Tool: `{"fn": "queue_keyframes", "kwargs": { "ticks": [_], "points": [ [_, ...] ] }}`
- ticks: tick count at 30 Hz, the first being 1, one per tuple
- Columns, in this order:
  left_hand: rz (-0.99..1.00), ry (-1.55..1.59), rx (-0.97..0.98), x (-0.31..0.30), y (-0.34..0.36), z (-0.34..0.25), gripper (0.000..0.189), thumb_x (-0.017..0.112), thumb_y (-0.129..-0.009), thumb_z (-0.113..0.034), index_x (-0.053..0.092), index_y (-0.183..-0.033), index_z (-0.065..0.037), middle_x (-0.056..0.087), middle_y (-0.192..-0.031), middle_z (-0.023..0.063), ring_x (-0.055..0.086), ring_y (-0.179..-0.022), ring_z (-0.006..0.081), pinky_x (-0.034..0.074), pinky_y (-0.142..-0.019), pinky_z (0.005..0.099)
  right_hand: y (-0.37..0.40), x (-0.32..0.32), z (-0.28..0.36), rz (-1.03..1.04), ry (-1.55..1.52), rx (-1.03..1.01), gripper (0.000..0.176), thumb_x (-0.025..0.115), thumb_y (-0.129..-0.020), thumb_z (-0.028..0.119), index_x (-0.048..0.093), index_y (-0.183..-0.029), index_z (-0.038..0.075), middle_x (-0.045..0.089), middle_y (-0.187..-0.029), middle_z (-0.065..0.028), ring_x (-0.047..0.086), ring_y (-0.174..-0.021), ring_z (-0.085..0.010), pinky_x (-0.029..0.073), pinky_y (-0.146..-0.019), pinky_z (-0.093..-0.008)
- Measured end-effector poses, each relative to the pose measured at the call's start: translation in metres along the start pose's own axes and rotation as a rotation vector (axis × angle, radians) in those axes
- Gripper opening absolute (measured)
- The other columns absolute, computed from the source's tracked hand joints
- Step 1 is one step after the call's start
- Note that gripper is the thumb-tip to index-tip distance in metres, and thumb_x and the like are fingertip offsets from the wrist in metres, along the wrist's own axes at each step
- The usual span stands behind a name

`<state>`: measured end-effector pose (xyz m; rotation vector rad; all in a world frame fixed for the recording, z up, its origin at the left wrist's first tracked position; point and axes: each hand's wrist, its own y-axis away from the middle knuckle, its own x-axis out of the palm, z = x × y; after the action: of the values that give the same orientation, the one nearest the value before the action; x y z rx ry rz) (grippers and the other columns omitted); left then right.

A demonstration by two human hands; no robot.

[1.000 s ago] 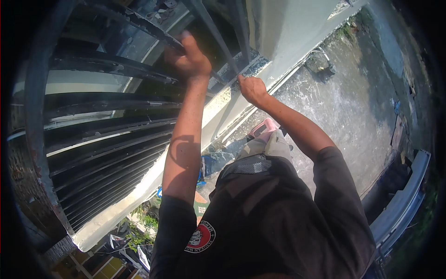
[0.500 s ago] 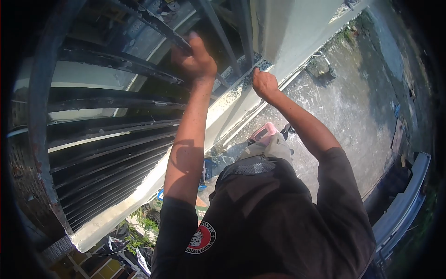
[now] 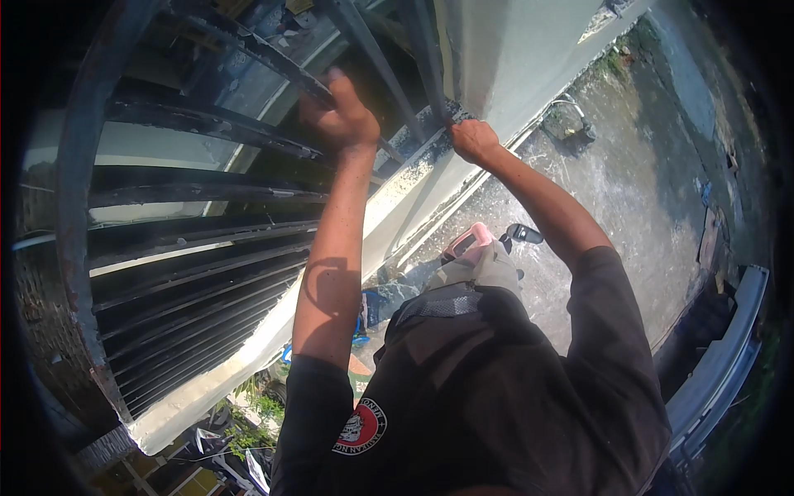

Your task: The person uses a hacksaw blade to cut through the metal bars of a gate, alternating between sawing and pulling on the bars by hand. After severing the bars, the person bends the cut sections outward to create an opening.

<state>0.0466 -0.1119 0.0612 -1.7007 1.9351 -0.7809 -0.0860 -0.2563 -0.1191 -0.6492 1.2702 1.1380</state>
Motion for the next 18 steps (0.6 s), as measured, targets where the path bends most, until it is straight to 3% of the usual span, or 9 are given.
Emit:
{"fn": "queue_keyframes", "kwargs": {
  "ticks": [3, 7, 10, 14, 18],
  "points": [
    [-0.006, 0.018, -0.007, 0.000, -0.001, 0.001, 0.032, 0.060, -0.093, -0.030, 0.050, -0.074, -0.006, 0.046, -0.061, -0.0024, 0.044, -0.051, 0.0087, 0.034, -0.048, 0.0266, 0.005, 0.015, 0.015, -0.038, -0.084, 0.056, 0.028, 0.046, -0.097, 0.015, 0.065, -0.117, 0.009, 0.073, -0.089, -0.0181, 0.073, -0.086, -0.0350, 0.059, -0.074, -0.0469],
    [-0.018, -0.008, 0.021, -0.001, 0.001, 0.004, 0.031, 0.060, -0.093, -0.030, 0.052, -0.076, -0.005, 0.046, -0.061, -0.0027, 0.043, -0.052, 0.0086, 0.033, -0.049, 0.0266, 0.025, -0.007, -0.003, 0.081, 0.027, -0.147, 0.028, 0.045, -0.096, 0.014, 0.063, -0.117, 0.008, 0.072, -0.088, -0.0191, 0.072, -0.084, -0.0364, 0.057, -0.072, -0.0484],
    [-0.022, 0.028, 0.004, 0.002, 0.000, -0.004, 0.031, 0.060, -0.092, -0.030, 0.053, -0.077, -0.004, 0.048, -0.062, -0.0018, 0.044, -0.052, 0.0096, 0.034, -0.049, 0.0274, 0.022, -0.019, -0.008, -0.047, -0.094, 0.023, 0.025, 0.045, -0.096, 0.015, 0.063, -0.112, 0.008, 0.072, -0.087, -0.0186, 0.072, -0.083, -0.0360, 0.057, -0.071, -0.0492],
    [-0.013, 0.019, -0.035, 0.001, 0.001, -0.007, 0.034, 0.060, -0.092, -0.031, 0.053, -0.074, -0.003, 0.048, -0.061, -0.0008, 0.045, -0.052, 0.0101, 0.034, -0.049, 0.0280, 0.015, 0.028, 0.010, -0.136, -0.223, 0.125, 0.027, 0.042, -0.097, 0.016, 0.060, -0.112, 0.005, 0.070, -0.084, -0.0236, 0.070, -0.083, -0.0417, 0.056, -0.073, -0.0523],
    [-0.010, -0.028, -0.024, -0.001, 0.000, -0.003, 0.035, 0.060, -0.093, -0.031, 0.053, -0.073, -0.003, 0.047, -0.061, -0.0009, 0.044, -0.054, 0.0108, 0.033, -0.051, 0.0302, 0.038, 0.007, 0.012, -0.014, -0.165, -0.009, 0.026, 0.041, -0.098, 0.017, 0.058, -0.115, 0.006, 0.069, -0.082, -0.0236, 0.070, -0.082, -0.0423, 0.055, -0.072, -0.0536]
  ]
}}
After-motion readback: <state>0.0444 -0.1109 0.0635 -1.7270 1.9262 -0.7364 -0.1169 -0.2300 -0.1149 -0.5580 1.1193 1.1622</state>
